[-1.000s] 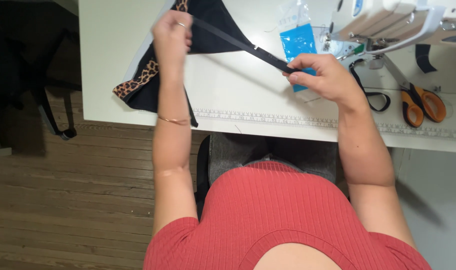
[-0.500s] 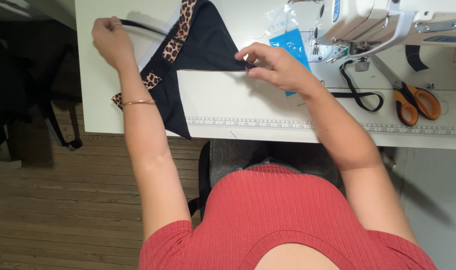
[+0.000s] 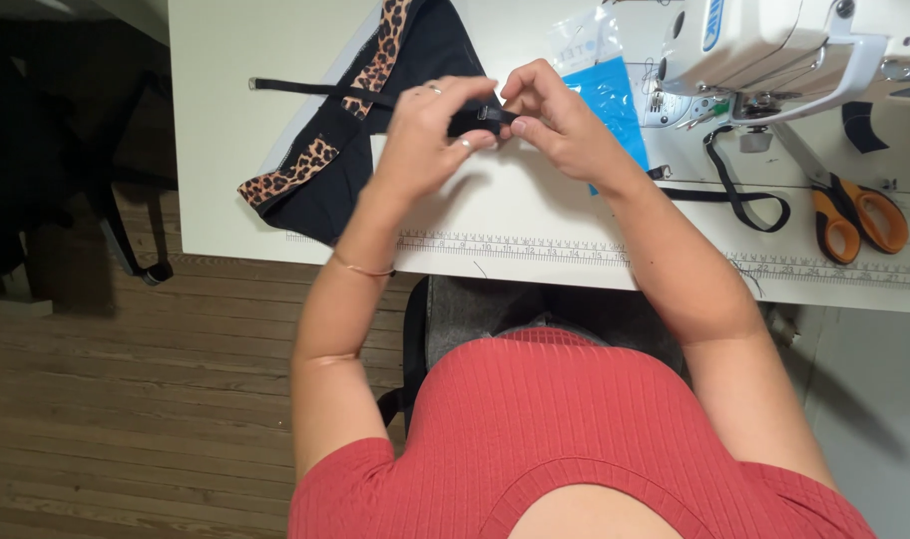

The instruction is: Assembling garment straps by threading elastic through plastic adjusters and attaching them to fabric

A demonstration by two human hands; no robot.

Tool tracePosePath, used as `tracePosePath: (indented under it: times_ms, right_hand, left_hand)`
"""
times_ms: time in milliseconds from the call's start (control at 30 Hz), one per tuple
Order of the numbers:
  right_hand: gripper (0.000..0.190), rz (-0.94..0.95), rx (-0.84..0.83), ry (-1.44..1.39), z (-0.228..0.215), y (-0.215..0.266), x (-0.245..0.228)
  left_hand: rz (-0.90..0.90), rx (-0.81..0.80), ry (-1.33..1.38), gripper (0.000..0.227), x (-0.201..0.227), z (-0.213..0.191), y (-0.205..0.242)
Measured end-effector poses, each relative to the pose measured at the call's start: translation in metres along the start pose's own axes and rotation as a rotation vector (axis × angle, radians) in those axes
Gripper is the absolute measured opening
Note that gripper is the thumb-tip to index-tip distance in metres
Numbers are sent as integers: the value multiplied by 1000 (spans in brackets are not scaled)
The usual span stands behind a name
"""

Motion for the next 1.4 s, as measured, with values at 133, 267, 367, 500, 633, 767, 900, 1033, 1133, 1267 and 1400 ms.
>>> tracePosePath:
  times_ms: [133, 267, 367, 500, 633, 767, 900, 1033, 1133, 1267, 1400]
  right_hand:
    - [19, 11, 25, 14, -2, 3, 4]
    - [17, 17, 35, 73, -2, 4, -1]
    - [14, 54, 65, 144, -2, 5, -4]
    - [13, 81, 114, 160, -3, 8, 5]
    - [14, 80, 87, 112, -6, 8, 8]
    - [12, 18, 67, 187, -10, 9, 4]
    - [11, -30, 17, 127, -18, 13, 8]
    - [8, 5, -8, 75, -24, 19, 15]
    - [9, 20, -68, 40, -30, 24, 14]
    - [10, 17, -131, 36, -40, 36, 12]
    - [11, 67, -187, 49, -44, 46, 2]
  left_hand:
    - [-43, 81, 104, 18, 4, 17, -4]
    - [-65, 171, 158, 19, 9, 20, 2]
    - [-66, 206, 166, 20, 9, 22, 4]
    - [-15, 212, 163, 16, 8, 26, 3]
    - [-11, 188, 201, 13, 15, 23, -1]
    - [-4, 139, 230, 13, 19, 21, -4]
    - [-5, 112, 277, 14, 22, 23, -6]
    - [-28, 102, 320, 15, 15, 31, -4]
    - [-32, 50, 333, 16, 11, 32, -4]
    - [-49, 73, 374, 11, 7, 16, -4]
    - [-85, 84, 386, 15, -3, 4, -4]
Point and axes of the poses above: each hand's wrist, its own y-axis away from the middle knuckle, its own z-axis out of the palm, x = y × z, the point moved 1 cm from there along -y, towards the middle knuckle, and after that the axes turned 7 degrees about y, right-handed, at the moved point
